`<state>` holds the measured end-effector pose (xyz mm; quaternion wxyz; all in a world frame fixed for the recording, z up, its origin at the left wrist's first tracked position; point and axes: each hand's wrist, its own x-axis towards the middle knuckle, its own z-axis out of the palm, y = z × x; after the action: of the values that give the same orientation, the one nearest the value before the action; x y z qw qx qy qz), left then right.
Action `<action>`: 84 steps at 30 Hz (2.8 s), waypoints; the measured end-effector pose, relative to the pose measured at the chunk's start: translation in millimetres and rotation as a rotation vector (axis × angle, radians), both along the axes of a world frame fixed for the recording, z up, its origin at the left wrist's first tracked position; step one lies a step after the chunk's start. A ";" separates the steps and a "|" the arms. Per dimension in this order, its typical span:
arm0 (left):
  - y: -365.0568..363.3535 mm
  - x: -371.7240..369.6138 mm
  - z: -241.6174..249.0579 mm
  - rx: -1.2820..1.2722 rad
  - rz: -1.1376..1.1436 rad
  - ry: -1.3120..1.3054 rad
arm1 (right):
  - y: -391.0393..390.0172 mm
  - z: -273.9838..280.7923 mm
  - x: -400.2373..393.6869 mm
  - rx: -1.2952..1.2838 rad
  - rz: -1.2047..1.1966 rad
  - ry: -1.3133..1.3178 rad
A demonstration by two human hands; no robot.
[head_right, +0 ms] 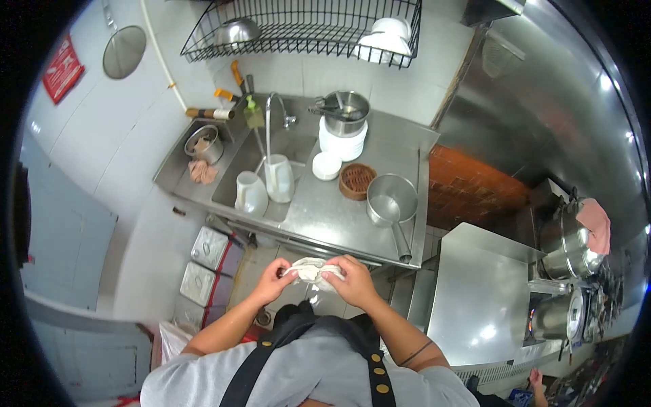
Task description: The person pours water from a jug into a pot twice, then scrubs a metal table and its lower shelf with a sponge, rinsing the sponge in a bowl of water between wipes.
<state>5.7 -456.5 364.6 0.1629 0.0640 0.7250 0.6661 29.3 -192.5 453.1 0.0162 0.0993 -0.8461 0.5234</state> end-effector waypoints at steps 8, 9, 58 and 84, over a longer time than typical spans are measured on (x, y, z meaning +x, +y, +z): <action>-36.3 -88.0 42.6 -0.024 0.101 0.173 | 3.0 64.4 -98.8 -0.621 -0.173 0.180; -41.7 -98.7 37.1 -0.067 0.105 0.258 | 4.5 87.1 -113.5 -0.632 -0.163 0.264; -181.5 -230.5 66.1 -0.010 -0.162 -0.298 | -183.8 8.4 -11.2 0.095 -0.472 0.359; 94.9 -118.9 -2.6 0.047 -0.489 -0.549 | -29.3 -55.2 4.5 0.460 -0.544 -0.165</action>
<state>-113.3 -361.6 362.0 0.5043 0.0580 0.6021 0.6163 33.9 -221.8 397.9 0.0640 -0.1708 -0.9356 0.3021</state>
